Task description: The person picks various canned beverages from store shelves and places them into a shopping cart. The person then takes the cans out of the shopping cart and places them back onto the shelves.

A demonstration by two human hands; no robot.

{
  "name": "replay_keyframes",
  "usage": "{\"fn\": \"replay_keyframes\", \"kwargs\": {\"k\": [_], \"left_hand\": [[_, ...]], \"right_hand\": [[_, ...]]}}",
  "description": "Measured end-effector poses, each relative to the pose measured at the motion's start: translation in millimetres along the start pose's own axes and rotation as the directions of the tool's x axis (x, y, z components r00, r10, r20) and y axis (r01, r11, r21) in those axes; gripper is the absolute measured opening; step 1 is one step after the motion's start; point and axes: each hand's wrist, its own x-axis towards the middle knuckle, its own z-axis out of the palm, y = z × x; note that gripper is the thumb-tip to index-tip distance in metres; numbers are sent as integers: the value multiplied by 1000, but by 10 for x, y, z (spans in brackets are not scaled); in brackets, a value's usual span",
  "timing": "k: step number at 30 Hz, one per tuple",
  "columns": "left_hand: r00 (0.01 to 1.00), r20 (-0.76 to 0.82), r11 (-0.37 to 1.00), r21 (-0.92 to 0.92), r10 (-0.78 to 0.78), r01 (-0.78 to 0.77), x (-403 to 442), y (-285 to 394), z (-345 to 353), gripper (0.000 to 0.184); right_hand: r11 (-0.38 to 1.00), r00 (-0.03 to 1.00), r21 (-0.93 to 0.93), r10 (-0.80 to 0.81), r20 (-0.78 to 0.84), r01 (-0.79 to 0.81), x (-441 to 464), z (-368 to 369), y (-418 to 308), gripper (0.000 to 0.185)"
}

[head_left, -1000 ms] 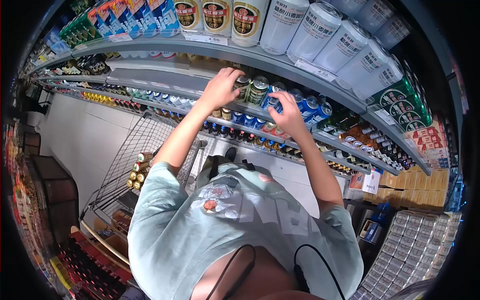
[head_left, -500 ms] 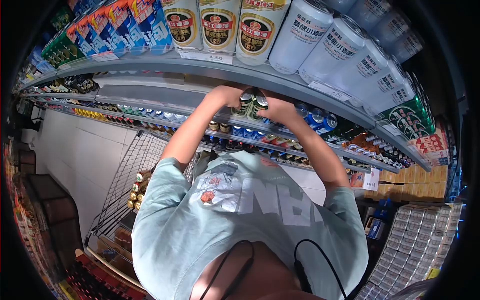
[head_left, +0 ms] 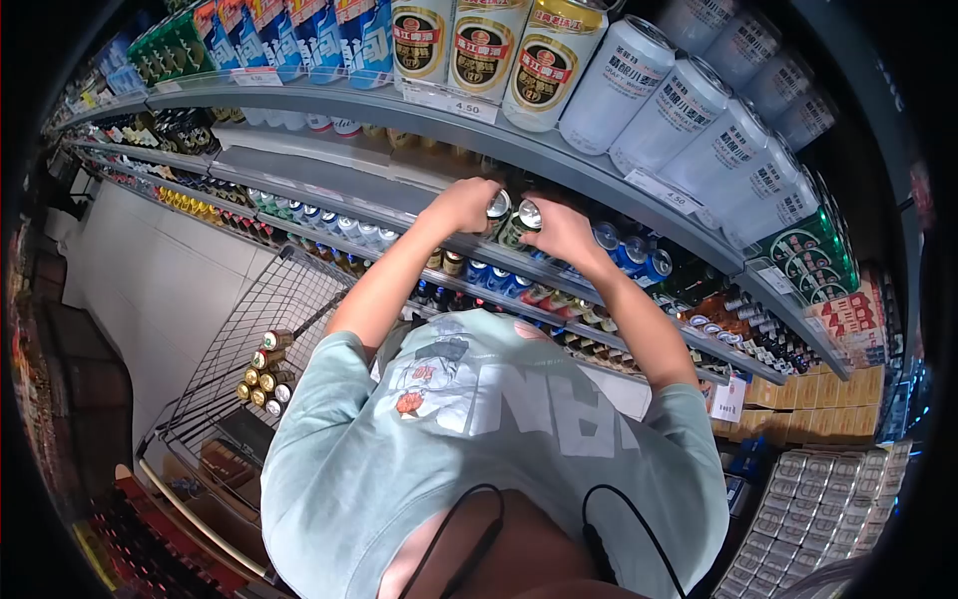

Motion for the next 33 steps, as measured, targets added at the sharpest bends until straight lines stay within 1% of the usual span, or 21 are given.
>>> {"fn": "replay_keyframes", "kwargs": {"k": [1, 2, 3, 5, 7, 8, 10, 13, 14, 15, 17, 19, 22, 23, 24, 25, 27, 28, 29, 31, 33], "left_hand": [[995, -98, 1000, -14, 16, -18, -74, -19, 31, 71], [980, -195, 999, -27, 30, -36, -155, -70, 101, 71], [956, -290, 998, -40, 39, -53, -247, -96, 161, 71], [947, -321, 997, -74, -33, 9, -385, -138, 216, 71], [910, -402, 993, -94, -100, 67, -591, -68, 244, 70], [878, -466, 992, -113, -107, 61, -706, -12, 251, 70], [798, -588, 987, -147, -135, 58, -987, 104, 242, 69], [712, -669, 972, -218, -216, 89, -1444, 228, 254, 67], [675, -715, 980, -181, -185, 78, -1619, 237, 301, 66], [673, -696, 967, -206, -250, 146, -1847, 355, 286, 66], [651, -685, 945, -229, -327, 233, -2244, 380, 392, 66], [635, -679, 926, -206, -369, 317, -2653, 329, 505, 68], [608, -626, 856, -212, -489, 471, -3202, 227, 640, 65], [592, -663, 865, -178, -458, 469, -3365, 159, 695, 59], [575, -641, 835, -203, -508, 512, -3517, 93, 731, 62], [558, -617, 803, -225, -556, 551, -3665, 22, 759, 66], [510, -618, 749, -205, -599, 631, -3944, -126, 811, 69], [492, -603, 726, -223, -627, 651, -4075, -197, 827, 69], [474, -587, 701, -242, -656, 671, -4195, -260, 841, 70], [438, -579, 667, -266, -688, 696, -4394, -463, 902, 70], [405, -581, 644, -288, -706, 708, -4594, -751, 1031, 70]], "right_hand": [[1000, 1000, -10, 14, 9, -14, -31, 9, -31, 71], [997, 998, -67, -32, -53, 29, -66, 27, -51, 73], [996, 995, -58, -67, -70, 63, -115, -16, -112, 71], [994, 989, -35, -107, -105, 104, -202, -99, -216, 69], [979, 963, -13, -201, -182, 202, -294, -155, -279, 69], [966, 943, -3, -251, -219, 257, -332, -191, -322, 69], [946, 923, 23, -310, -230, 324, -414, -246, -415, 70], [916, 910, 100, -363, -201, 387, -557, -237, -647, 71], [905, 905, 119, -384, -182, 408, -605, -201, -727, 71], [892, 898, 140, -407, -166, 430, -637, -158, -821, 70], [853, 872, 183, -466, -153, 488, -690, -33, -1028, 68], [783, 804, 191, -558, -207, 592, -725, 140, -1230, 69], [718, 779, 309, -605, -167, 624, -815, 369, -1587, 68], [696, 766, 332, -622, -162, 636, -839, 428, -1711, 68], [686, 769, 377, -626, -127, 622, -856, 501, -1821, 69], [671, 747, 371, -656, -105, 642, -852, 565, -1933, 71], [650, 727, 384, -680, -91, 656, -836, 774, -2125, 71], [648, 726, 411, -685, -54, 642, -824, 854, -2243, 70], [639, 704, 372, -708, -57, 673, -816, 923, -2370, 70], [618, 677, 382, -736, -26, 687, -713, 1153, -2590, 71], [597, 657, 444, -753, 25, 668, -565, 1476, -2806, 70]]}}
